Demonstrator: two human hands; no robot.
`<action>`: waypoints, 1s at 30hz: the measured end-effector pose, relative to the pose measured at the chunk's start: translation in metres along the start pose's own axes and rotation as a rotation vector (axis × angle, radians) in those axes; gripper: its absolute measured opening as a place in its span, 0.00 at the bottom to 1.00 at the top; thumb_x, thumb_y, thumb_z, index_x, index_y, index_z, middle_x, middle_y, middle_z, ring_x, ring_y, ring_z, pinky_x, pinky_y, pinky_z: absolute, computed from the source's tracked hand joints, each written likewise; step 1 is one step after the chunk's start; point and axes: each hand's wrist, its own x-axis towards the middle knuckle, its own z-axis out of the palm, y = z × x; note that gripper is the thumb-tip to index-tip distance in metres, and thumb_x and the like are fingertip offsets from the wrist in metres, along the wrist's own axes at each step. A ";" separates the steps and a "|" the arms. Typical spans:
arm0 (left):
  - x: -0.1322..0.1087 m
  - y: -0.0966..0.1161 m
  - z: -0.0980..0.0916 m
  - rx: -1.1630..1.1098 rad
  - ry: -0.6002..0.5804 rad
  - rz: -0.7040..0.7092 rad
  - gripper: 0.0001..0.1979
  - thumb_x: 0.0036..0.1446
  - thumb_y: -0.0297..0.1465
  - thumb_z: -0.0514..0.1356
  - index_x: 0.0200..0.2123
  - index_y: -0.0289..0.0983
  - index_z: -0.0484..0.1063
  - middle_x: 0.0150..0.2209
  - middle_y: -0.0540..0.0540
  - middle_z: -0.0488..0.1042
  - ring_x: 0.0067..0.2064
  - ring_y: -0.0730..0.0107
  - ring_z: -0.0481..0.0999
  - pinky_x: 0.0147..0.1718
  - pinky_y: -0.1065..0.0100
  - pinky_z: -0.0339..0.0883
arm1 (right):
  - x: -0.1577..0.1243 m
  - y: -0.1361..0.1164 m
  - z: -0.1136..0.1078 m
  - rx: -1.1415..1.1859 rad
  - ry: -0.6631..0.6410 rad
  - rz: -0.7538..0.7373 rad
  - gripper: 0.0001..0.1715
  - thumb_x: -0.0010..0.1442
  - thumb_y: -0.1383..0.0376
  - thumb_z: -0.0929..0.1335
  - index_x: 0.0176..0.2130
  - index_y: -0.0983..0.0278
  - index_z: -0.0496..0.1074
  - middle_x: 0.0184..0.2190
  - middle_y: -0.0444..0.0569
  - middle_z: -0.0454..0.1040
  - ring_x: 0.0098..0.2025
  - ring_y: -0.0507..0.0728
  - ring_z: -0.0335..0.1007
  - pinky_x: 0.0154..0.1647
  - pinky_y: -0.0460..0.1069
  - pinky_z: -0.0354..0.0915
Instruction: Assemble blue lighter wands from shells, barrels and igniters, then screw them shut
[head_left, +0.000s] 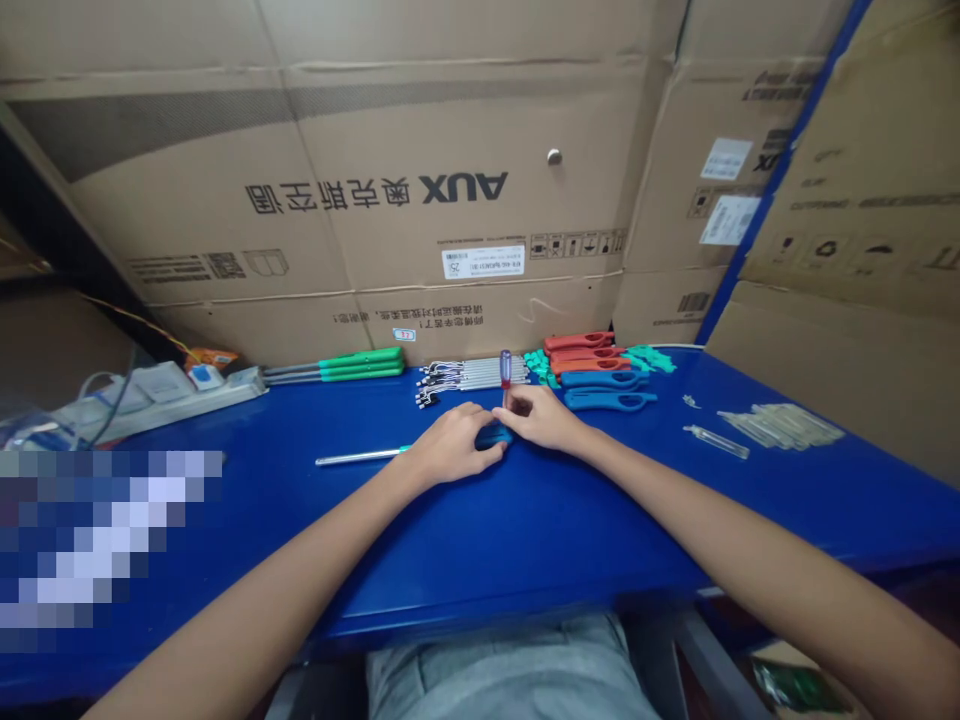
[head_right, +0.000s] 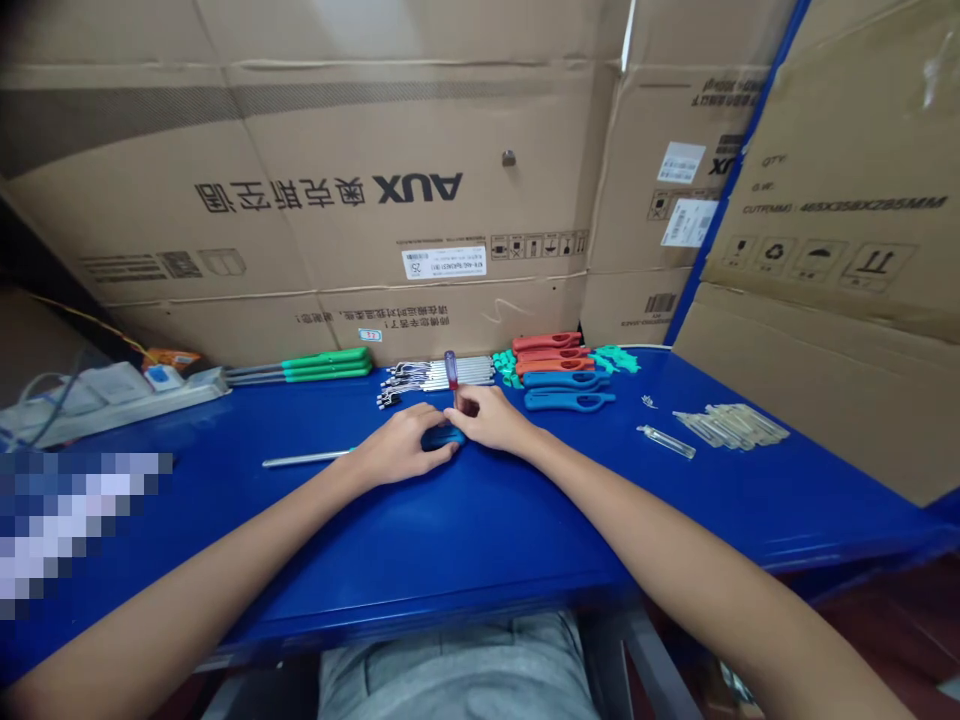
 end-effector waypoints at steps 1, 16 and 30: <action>0.000 -0.001 0.000 -0.022 0.006 -0.004 0.13 0.57 0.37 0.58 0.41 0.36 0.72 0.39 0.41 0.76 0.41 0.58 0.76 0.41 0.62 0.69 | 0.000 0.000 0.000 0.002 -0.003 0.002 0.14 0.55 0.63 0.66 0.21 0.63 0.60 0.18 0.41 0.63 0.22 0.49 0.57 0.24 0.46 0.55; 0.001 0.003 0.006 -0.322 0.360 0.025 0.21 0.63 0.34 0.53 0.58 0.37 0.57 0.45 0.43 0.76 0.44 0.64 0.77 0.47 0.62 0.70 | 0.002 -0.005 -0.003 0.000 -0.044 -0.039 0.11 0.54 0.66 0.66 0.22 0.64 0.62 0.18 0.40 0.63 0.22 0.49 0.57 0.24 0.45 0.53; 0.008 0.001 0.007 -0.608 0.384 -0.127 0.14 0.62 0.40 0.56 0.43 0.36 0.69 0.26 0.50 0.75 0.28 0.70 0.76 0.26 0.73 0.69 | 0.001 -0.019 -0.025 -0.037 -0.062 -0.087 0.10 0.52 0.62 0.72 0.34 0.64 0.70 0.26 0.44 0.73 0.27 0.52 0.68 0.27 0.46 0.62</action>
